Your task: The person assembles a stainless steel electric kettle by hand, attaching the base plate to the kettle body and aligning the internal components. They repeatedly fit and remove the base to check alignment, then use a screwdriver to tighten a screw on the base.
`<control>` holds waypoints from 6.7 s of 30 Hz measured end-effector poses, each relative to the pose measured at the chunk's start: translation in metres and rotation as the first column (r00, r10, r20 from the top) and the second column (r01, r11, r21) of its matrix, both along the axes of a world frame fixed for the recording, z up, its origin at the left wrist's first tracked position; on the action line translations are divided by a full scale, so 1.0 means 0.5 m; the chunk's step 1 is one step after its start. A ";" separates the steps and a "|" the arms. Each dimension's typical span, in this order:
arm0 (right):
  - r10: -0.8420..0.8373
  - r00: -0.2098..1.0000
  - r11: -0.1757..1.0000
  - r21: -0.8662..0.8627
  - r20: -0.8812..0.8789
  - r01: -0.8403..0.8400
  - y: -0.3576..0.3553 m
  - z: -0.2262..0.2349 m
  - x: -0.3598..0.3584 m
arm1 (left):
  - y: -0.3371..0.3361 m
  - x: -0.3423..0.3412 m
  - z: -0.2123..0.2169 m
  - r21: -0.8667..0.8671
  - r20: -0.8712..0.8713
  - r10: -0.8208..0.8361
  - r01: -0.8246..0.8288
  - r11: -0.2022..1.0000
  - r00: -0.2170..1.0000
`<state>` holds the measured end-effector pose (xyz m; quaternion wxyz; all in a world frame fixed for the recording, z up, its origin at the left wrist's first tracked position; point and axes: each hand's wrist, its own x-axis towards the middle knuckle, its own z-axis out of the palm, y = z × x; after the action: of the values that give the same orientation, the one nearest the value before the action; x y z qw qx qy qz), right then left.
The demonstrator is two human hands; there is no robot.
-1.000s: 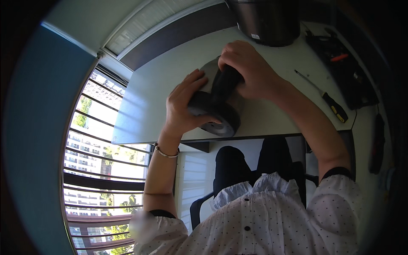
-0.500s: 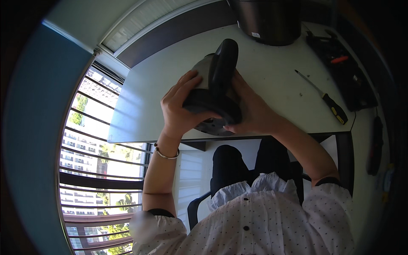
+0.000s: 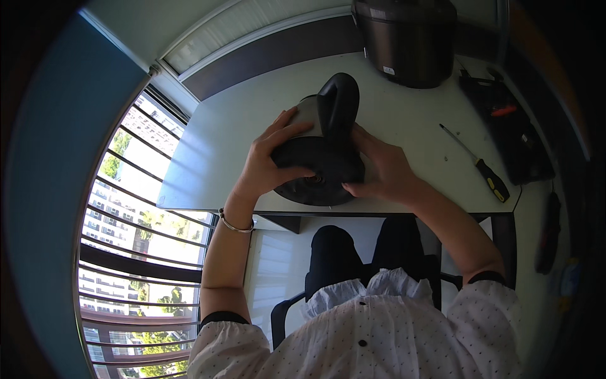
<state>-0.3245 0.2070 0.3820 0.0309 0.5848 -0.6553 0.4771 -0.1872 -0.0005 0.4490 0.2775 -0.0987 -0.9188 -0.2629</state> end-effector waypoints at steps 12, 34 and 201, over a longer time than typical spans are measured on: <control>-0.069 0.987 0.985 -0.168 -0.146 0.044 -0.021 -0.041 -0.006 | 0.007 0.001 -0.013 0.098 -0.036 0.040 -0.036 0.995 0.999; -0.210 0.931 0.933 -0.346 -0.297 0.100 -0.067 -0.057 0.021 | -0.021 0.031 -0.060 0.231 -0.131 0.036 -0.005 0.973 0.991; -0.158 0.834 0.960 -0.115 0.529 0.255 -0.071 0.032 -0.051 | 0.039 -0.076 -0.109 0.799 -0.148 0.524 -0.211 0.563 0.839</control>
<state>-0.3498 0.1713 0.3982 -0.0409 0.3561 -0.6530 0.6672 -0.2254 0.0192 0.3944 0.5098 0.1762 -0.6527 -0.5320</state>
